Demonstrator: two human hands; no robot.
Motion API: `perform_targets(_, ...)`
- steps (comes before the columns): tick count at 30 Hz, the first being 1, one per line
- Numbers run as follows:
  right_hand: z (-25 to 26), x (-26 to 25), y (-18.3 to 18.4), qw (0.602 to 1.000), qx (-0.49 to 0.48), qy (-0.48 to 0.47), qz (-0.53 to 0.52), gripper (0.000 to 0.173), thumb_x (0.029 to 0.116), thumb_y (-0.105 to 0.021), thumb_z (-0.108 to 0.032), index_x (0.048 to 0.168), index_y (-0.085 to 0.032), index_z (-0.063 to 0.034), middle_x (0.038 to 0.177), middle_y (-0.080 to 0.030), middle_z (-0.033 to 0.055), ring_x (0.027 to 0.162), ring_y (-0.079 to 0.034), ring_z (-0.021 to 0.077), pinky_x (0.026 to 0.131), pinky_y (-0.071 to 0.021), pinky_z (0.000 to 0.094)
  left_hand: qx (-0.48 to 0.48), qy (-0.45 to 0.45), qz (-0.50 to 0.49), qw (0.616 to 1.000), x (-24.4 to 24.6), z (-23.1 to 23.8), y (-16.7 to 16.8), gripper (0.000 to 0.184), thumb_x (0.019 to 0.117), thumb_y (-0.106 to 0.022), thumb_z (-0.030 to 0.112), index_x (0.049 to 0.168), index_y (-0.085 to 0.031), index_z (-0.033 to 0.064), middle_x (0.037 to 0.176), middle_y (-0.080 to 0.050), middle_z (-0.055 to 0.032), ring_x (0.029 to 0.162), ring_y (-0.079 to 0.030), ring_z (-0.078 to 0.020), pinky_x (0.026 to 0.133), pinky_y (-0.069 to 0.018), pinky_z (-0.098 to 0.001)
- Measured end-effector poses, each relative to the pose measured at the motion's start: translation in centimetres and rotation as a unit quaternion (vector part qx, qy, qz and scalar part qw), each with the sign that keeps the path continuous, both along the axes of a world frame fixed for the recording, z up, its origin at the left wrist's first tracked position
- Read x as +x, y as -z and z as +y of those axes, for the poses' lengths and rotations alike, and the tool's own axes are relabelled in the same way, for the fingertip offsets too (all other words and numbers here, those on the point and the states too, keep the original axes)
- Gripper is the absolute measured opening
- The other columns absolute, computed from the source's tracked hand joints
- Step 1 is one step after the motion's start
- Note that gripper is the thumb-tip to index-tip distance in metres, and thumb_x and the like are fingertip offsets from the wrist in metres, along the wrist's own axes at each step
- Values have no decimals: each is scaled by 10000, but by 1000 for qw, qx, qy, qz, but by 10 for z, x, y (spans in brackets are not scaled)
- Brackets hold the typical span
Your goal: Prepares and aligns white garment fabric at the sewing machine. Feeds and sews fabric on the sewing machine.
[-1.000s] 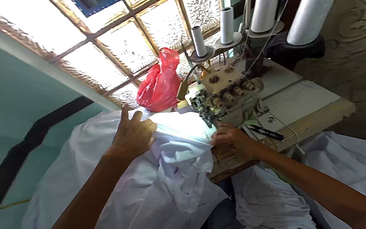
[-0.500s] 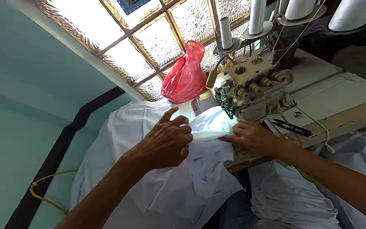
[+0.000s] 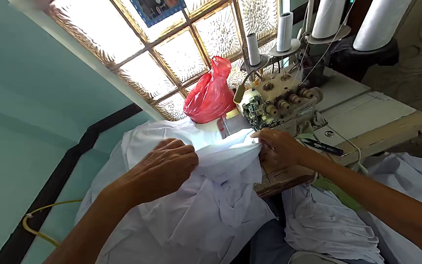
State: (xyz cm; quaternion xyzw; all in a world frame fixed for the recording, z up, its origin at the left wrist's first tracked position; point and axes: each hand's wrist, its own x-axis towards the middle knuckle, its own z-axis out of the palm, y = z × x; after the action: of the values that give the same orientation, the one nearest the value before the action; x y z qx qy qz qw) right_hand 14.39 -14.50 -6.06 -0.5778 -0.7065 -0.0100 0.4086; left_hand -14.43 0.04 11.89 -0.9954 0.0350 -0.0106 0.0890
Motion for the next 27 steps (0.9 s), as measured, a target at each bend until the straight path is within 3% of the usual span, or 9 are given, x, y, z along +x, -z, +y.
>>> perform_targets(2, -4, -10, -8, 999, 34, 28, 17, 397, 788, -670, 85, 1183, -675, 41, 1128, -662, 221, 857, -688, 338, 714, -583, 491, -105, 9, -1, 994, 3, -5, -3, 298, 994, -452, 269, 892, -698, 134, 881, -646, 54, 900, -603, -72, 805, -491, -253)
perform_targets(4, -11, -29, -21, 996, 93, 5, 10, 293, 832, -630, -21, 1111, -713, 18, 1234, -649, 231, 998, -689, 341, 798, -589, 471, -187, 34, 4, 982, 10, -15, -4, 289, 1019, -460, 272, 953, -698, 122, 949, -662, 65, 991, -599, -5, 874, -477, -164)
perform_targets(7, -18, -67, -39, 984, 155, -89, 0, 326, 978, -498, -219, 1127, -762, -99, 1352, -632, 195, 1222, -620, 315, 1004, -510, 457, -199, 71, -5, 977, 19, -28, 1, 275, 1039, -464, 265, 971, -701, 144, 946, -677, 83, 1037, -594, -24, 922, -452, -215)
perform_targets(9, -19, -80, -48, 981, 153, -117, -8, 321, 994, -491, -231, 1113, -763, -111, 1372, -631, 172, 1298, -586, 303, 1077, -463, 480, -171, 83, -8, 982, 21, -35, 5, 265, 1032, -461, 249, 970, -699, 150, 914, -663, 81, 995, -593, -51, 898, -452, -250)
perform_targets(14, -7, -50, -33, 986, 119, -105, -43, 257, 945, -553, -238, 886, -739, -70, 1215, -698, 139, 1162, -650, 304, 1032, -479, 524, -151, 100, -24, 983, 13, -31, 6, 203, 957, -484, 226, 880, -660, 157, 830, -621, 70, 897, -574, -63, 841, -442, -258)
perform_targets(19, 1, -9, -9, 997, 40, -37, -51, 177, 892, -644, -149, 925, -762, -21, 1067, -743, 141, 1022, -713, 327, 991, -477, 619, -200, 81, -64, 974, 4, 6, 4, 258, 944, -497, 276, 756, -619, 148, 832, -628, 82, 938, -598, -28, 857, -490, -213)
perform_targets(22, 2, 3, -6, 1000, -7, -10, 16, 178, 912, -632, -65, 996, -773, 5, 1056, -744, 158, 1002, -699, 315, 919, -513, 511, -221, 30, -107, 969, -2, 31, 6, 250, 922, -531, 284, 757, -635, 128, 880, -655, 76, 988, -607, -22, 895, -498, -216)
perform_targets(25, 4, 4, -8, 997, -44, 1, 65, 251, 953, -563, 28, 1112, -757, 24, 1137, -724, 189, 1056, -702, 318, 934, -548, 477, -237, -24, -141, 961, -3, 38, 7, 148, 865, -562, 220, 780, -638, 125, 916, -655, 81, 1010, -612, -2, 903, -504, -182)
perform_targets(27, 9, 1, -7, 996, -34, 5, 88, 229, 940, -574, 49, 1073, -759, 24, 1062, -728, 180, 976, -709, 294, 870, -564, 450, -253, -34, -149, 955, 0, 35, 8, 137, 871, -575, 233, 793, -637, 139, 938, -664, 86, 1025, -625, 2, 910, -514, -180)
